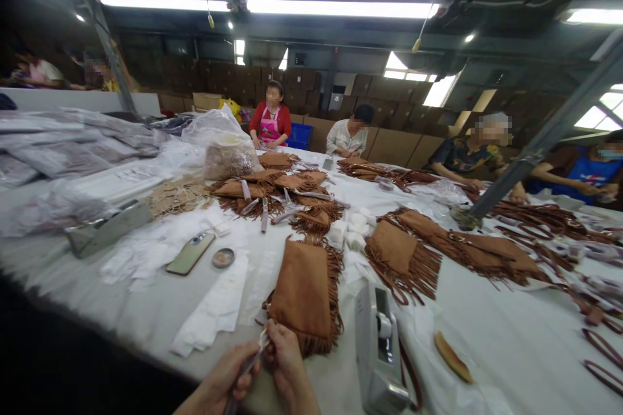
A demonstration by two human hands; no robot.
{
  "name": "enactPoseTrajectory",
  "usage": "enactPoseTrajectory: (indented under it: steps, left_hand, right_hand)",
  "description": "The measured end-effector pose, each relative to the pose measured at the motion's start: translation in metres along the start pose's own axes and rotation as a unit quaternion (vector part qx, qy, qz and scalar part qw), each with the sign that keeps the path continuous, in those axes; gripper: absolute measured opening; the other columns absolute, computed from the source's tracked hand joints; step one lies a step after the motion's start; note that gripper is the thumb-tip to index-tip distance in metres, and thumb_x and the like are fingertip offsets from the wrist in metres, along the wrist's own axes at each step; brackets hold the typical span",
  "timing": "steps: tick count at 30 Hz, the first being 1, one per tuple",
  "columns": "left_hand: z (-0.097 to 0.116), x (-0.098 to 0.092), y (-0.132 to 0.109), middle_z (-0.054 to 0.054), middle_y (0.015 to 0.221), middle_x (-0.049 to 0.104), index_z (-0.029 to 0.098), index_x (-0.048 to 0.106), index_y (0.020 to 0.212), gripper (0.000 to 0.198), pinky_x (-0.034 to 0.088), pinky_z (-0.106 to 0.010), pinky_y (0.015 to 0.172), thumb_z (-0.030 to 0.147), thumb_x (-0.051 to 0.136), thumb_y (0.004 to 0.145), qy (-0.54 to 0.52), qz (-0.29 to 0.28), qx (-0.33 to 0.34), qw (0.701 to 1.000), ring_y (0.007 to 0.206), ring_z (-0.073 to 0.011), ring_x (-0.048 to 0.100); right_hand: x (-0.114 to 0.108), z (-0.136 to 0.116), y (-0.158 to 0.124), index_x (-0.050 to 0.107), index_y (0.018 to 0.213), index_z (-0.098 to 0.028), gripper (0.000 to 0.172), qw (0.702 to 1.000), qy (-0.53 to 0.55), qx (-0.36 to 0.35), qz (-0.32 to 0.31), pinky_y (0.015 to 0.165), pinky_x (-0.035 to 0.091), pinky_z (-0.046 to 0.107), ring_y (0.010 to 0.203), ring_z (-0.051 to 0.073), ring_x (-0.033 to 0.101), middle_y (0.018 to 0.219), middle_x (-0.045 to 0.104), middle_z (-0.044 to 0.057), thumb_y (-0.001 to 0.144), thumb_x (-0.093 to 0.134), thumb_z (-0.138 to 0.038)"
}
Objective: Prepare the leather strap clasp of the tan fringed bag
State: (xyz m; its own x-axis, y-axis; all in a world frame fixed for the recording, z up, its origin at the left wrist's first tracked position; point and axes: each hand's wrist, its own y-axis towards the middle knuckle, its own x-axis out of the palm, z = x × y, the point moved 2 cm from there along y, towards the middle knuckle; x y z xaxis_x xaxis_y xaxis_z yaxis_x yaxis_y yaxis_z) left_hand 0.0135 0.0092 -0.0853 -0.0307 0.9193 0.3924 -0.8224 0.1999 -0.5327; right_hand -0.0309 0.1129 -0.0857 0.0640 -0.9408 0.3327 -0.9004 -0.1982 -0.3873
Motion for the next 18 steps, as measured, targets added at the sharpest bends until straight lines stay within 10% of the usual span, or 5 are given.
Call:
enactPoseTrajectory:
  steps: [8,13,18]
  left_hand:
    - [-0.013,-0.005,0.002,0.008,0.051,0.052,0.020,0.050,0.080,0.056,0.016,-0.014,0.026,0.070,0.062,0.057,0.096,0.012,0.034,0.995,0.025,-0.0030,0.030]
    - [-0.030,-0.017,0.011,0.007,0.051,0.054,0.017,0.053,0.087,0.069,0.017,-0.013,0.028,0.075,0.064,0.051,0.104,0.006,0.026,0.994,0.027,-0.0023,0.033]
    - [-0.034,-0.016,0.008,0.005,0.053,0.055,0.018,0.052,0.082,0.061,0.018,-0.012,0.029,0.072,0.065,0.055,0.102,0.034,0.048,0.993,0.029,-0.0015,0.032]
  right_hand:
    - [-0.046,-0.051,-0.061,0.065,0.060,-0.016,0.041,0.963,-0.165,-0.134,0.165,0.050,0.035,0.025,0.051,0.013,0.047,0.053,0.057,0.000,0.063,0.069,-0.057]
    - [-0.147,-0.116,-0.152,0.068,0.093,-0.017,0.044,0.757,-0.329,-0.229,0.517,0.076,0.042,0.033,0.084,0.026,0.058,0.092,0.069,0.011,0.078,0.049,-0.054]
    - [-0.188,-0.112,-0.151,0.066,0.058,-0.017,0.053,0.842,-0.366,-0.128,0.375,0.064,0.041,0.032,0.069,0.025,0.058,0.061,0.065,0.007,0.075,0.045,-0.062]
